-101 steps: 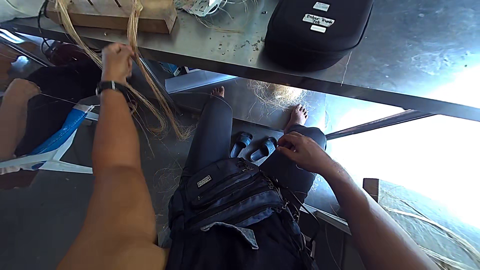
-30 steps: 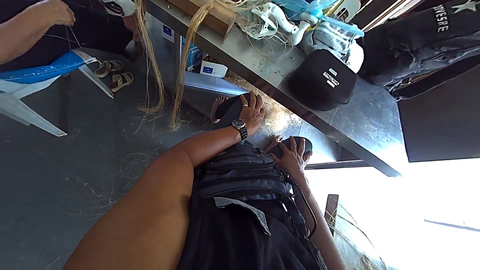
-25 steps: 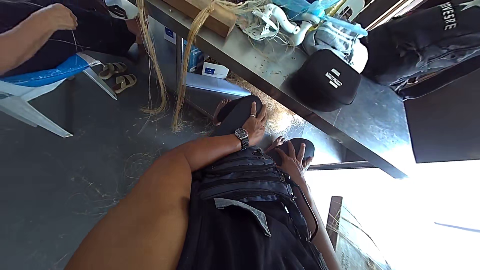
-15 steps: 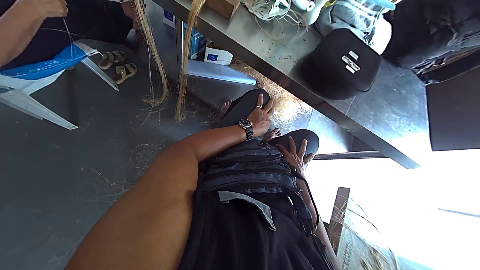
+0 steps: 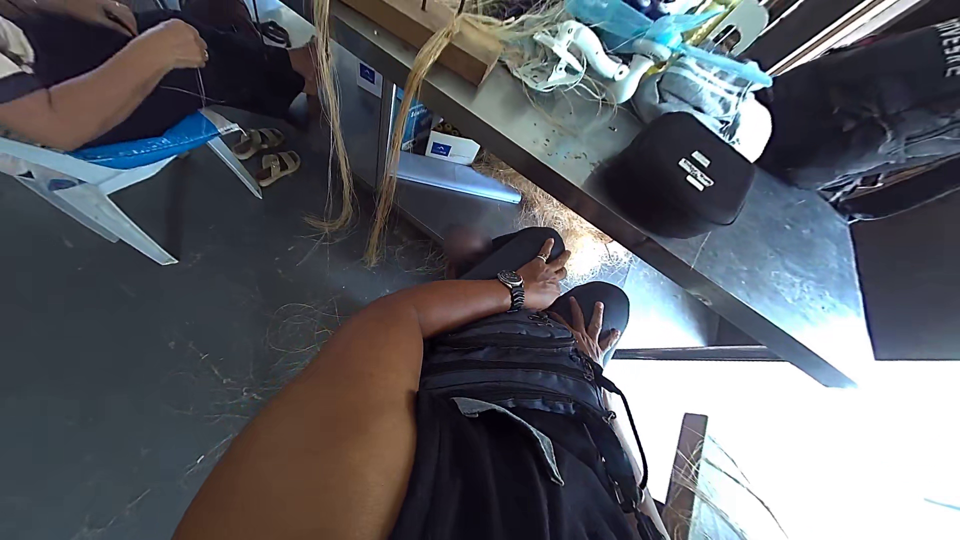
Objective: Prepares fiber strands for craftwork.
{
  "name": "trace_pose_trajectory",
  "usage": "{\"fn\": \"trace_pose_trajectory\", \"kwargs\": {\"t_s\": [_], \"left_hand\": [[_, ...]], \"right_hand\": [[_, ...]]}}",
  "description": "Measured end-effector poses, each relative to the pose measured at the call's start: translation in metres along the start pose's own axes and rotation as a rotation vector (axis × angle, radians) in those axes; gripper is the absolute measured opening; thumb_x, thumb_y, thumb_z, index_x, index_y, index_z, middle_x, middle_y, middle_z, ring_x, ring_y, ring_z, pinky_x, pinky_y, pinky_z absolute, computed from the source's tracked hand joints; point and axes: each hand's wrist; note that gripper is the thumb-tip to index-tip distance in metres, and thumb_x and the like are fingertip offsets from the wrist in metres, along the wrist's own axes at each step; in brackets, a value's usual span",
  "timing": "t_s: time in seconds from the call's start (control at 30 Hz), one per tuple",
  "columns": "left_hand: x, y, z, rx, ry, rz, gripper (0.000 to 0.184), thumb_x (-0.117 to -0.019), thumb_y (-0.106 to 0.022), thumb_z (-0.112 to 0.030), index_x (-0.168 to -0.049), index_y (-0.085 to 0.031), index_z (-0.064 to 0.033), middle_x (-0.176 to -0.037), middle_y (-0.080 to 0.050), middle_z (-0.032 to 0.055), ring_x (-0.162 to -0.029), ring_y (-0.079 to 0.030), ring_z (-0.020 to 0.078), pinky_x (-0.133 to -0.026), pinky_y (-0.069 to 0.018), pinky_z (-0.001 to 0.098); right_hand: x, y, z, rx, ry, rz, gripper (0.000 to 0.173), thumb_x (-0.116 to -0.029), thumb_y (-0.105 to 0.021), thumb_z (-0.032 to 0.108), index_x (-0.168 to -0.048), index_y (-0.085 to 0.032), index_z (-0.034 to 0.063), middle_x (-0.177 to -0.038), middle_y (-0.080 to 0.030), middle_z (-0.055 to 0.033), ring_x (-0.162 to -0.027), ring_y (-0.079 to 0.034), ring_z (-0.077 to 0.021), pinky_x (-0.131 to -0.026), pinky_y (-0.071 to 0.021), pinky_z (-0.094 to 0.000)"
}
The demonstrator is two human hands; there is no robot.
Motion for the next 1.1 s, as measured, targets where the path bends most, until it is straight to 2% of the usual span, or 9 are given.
{"fn": "trace_pose_trajectory", "kwargs": {"t_s": [0.3, 0.43, 0.5, 0.53, 0.6, 0.67, 0.8, 0.93, 1.1], "left_hand": [[0.024, 0.002, 0.021, -0.024, 0.232, -0.049, 0.029, -0.1031, -0.054, -0.026, -0.112, -0.074, -0.0077, -0.158, -0.044, 0.0157, -0.157, -0.010, 0.0431, -0.115, -0.0017, 0.0814], [0.022, 0.001, 0.021, -0.032, 0.205, -0.041, 0.029, -0.1020, -0.053, -0.025, -0.111, -0.075, -0.0092, -0.160, -0.041, 0.0159, -0.157, -0.008, 0.0434, -0.114, -0.0002, 0.0817], [0.021, -0.003, 0.017, -0.016, 0.180, -0.088, 0.025, -0.0999, -0.059, -0.024, -0.109, -0.077, -0.0093, -0.157, -0.045, 0.0164, -0.156, -0.012, 0.0441, -0.116, -0.0013, 0.0804], [0.023, -0.006, 0.017, 0.003, 0.164, -0.143, 0.022, -0.0980, -0.062, -0.023, -0.106, -0.078, -0.0092, -0.154, -0.049, 0.0164, -0.155, -0.014, 0.0449, -0.117, -0.0018, 0.0797], [0.020, -0.016, 0.017, 0.009, 0.121, -0.248, 0.025, -0.0984, -0.061, -0.029, -0.103, -0.079, -0.0129, -0.154, -0.050, 0.0166, -0.155, -0.016, 0.0470, -0.117, -0.0029, 0.0798], [0.016, -0.017, 0.017, 0.032, 0.116, -0.261, 0.028, -0.0966, -0.061, -0.033, -0.106, -0.081, -0.0150, -0.155, -0.049, 0.0148, -0.155, -0.017, 0.0454, -0.117, -0.0025, 0.0792], [0.016, -0.010, 0.022, 0.050, 0.065, -0.240, 0.032, -0.0966, -0.066, -0.038, -0.115, -0.078, -0.0136, -0.154, -0.049, 0.0180, -0.154, -0.019, 0.0485, -0.116, -0.0034, 0.0811], [0.018, -0.011, 0.024, 0.084, -0.012, -0.255, 0.034, -0.0967, -0.068, -0.035, -0.115, -0.077, -0.0083, -0.151, -0.050, 0.0244, -0.151, -0.018, 0.0546, -0.113, -0.0016, 0.0844], [0.012, -0.016, 0.027, -0.057, 0.077, -0.154, 0.039, -0.1000, -0.059, -0.044, -0.122, -0.075, -0.0161, -0.158, -0.044, 0.0161, -0.155, -0.012, 0.0468, -0.115, 0.0009, 0.0809]], "right_hand": [[0.011, -0.008, -0.022, -0.074, -0.140, -0.081, 0.034, -0.1050, -0.054, 0.031, -0.135, -0.069, 0.0289, -0.166, -0.036, -0.0038, -0.157, -0.003, -0.0479, -0.110, 0.0048, -0.0829], [0.017, 0.009, -0.037, -0.313, 0.022, -0.074, 0.038, -0.0982, -0.068, 0.037, -0.130, -0.073, 0.0167, -0.161, -0.044, -0.0129, -0.155, -0.011, -0.0505, -0.111, 0.0008, -0.0826], [0.021, 0.029, -0.041, -0.492, 0.117, -0.013, 0.045, -0.0994, -0.061, 0.040, -0.132, -0.070, 0.0102, -0.149, -0.056, -0.0157, -0.151, -0.029, -0.0464, -0.118, -0.0131, -0.0735], [0.026, 0.045, -0.041, -0.586, 0.121, 0.049, 0.046, -0.1016, -0.059, 0.039, -0.134, -0.067, 0.0076, -0.145, -0.060, -0.0147, -0.147, -0.040, -0.0385, -0.124, -0.0224, -0.0606], [0.042, 0.080, -0.043, -0.711, 0.087, 0.189, 0.046, -0.1046, -0.057, 0.036, -0.139, -0.061, 0.0059, -0.141, -0.062, -0.0138, -0.132, -0.059, -0.0242, -0.114, -0.0457, -0.0422], [0.063, 0.111, -0.046, -0.753, 0.047, 0.247, 0.047, -0.1045, -0.059, 0.036, -0.142, -0.059, 0.0072, -0.141, -0.061, -0.0136, -0.118, -0.067, -0.0216, -0.103, -0.0557, -0.0409], [0.117, 0.160, -0.062, -0.648, 0.027, 0.110, 0.043, -0.1023, -0.064, 0.033, -0.140, -0.062, 0.0123, -0.132, -0.067, -0.0107, -0.114, -0.067, -0.0236, -0.101, -0.0535, -0.0483], [0.174, 0.185, -0.104, -0.615, -0.085, 0.082, 0.045, -0.1025, -0.062, 0.035, -0.141, -0.061, 0.0114, -0.136, -0.065, -0.0083, -0.116, -0.067, -0.0188, -0.100, -0.0557, -0.0414], [0.233, 0.195, -0.152, -0.453, -0.428, 0.085, 0.043, -0.1039, -0.060, 0.038, -0.139, -0.061, 0.0129, -0.134, -0.065, -0.0117, -0.115, -0.067, -0.0290, -0.099, -0.0547, -0.0534]]}}
Point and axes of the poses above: each hand's wrist, its own x-axis away from the middle knuckle, its own y-axis out of the back of the hand, z = x × y
